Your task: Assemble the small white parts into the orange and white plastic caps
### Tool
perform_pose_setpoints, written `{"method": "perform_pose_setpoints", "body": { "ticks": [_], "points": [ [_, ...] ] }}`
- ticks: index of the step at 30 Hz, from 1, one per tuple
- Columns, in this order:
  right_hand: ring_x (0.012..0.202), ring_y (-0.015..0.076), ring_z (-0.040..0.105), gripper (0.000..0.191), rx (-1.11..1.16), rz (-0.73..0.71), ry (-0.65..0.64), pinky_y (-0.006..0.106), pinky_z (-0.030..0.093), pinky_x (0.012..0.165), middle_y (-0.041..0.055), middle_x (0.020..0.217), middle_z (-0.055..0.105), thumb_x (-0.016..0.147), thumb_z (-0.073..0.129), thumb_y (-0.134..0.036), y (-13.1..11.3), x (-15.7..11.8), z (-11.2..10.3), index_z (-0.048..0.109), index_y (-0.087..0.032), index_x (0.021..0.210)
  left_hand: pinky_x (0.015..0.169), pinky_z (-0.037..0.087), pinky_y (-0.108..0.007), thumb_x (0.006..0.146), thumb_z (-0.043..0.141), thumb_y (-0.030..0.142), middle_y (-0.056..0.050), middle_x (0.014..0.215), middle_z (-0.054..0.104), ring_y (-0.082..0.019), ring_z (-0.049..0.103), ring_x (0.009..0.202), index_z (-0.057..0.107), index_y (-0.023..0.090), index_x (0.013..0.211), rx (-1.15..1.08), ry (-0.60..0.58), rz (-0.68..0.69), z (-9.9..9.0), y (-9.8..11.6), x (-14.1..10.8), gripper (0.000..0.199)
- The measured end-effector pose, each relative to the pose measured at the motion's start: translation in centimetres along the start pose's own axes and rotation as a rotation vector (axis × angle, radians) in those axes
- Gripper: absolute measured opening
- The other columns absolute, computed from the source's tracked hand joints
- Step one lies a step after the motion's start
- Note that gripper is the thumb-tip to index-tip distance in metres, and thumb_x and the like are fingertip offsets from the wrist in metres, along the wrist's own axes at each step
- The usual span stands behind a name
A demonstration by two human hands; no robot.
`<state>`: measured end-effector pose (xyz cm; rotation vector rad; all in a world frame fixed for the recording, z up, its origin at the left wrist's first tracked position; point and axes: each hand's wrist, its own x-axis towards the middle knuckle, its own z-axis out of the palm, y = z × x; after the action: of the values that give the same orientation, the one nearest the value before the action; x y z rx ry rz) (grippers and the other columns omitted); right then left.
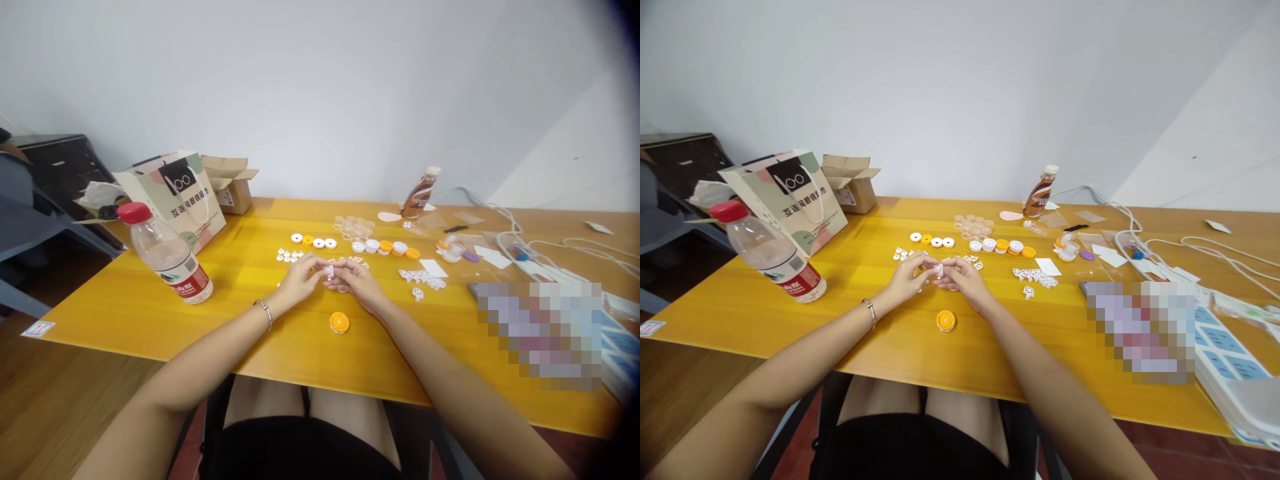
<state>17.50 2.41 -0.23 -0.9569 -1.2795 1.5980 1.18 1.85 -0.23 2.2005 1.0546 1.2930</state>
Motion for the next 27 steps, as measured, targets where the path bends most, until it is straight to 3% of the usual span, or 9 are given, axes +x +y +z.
{"method": "perform_pose_setpoints", "body": {
  "ticks": [12, 22, 27],
  "points": [
    [0.064, 0.0123, 0.065, 0.029, -0.037, -0.084, -0.031, 0.024, 0.05, 0.063, -0.0011, 0.071, 0.064, 0.063, 0.069, -0.03, -0.05, -0.13, -0.05, 0.054, -0.018, 0.085, 0.073, 0.043, -0.026, 0.077, 0.055, 0.02, -0.004, 0.081, 0.056, -0.013, 0.052, 0.076, 0.06, 0.016, 0.088, 0.014, 0.029, -0.015, -0.13, -0.01, 0.09, 0.013],
    [0.063, 0.0121, 0.064, 0.033, -0.031, -0.112, -0.05, 0.027, 0.052, 0.065, -0.0022, 0.072, 0.062, 0.061, 0.07, -0.033, 0.42, 0.2, -0.3, 0.054, -0.019, 0.086, 0.072, 0.045, -0.026, 0.076, 0.057, 0.026, -0.005, 0.084, 0.063, -0.013, 0.059, 0.078, 0.059, 0.014, 0.089, -0.239, 0.023, -0.239, 0.51, -0.44, 0.12, 0.018],
    [0.061, 0.012, 0.064, 0.03, -0.073, -0.158, -0.046, 0.027, 0.051, 0.064, -0.0033, 0.067, 0.06, 0.061, 0.069, -0.033, 0.16, 0.08, -0.09, 0.054, -0.018, 0.083, 0.069, 0.046, -0.025, 0.074, 0.059, 0.025, -0.006, 0.082, 0.063, -0.013, 0.059, 0.075, 0.057, 0.013, 0.09, -0.325, 0.023, -0.277, 0.75, -0.7, 0.24, 0.02]
  ]
}}
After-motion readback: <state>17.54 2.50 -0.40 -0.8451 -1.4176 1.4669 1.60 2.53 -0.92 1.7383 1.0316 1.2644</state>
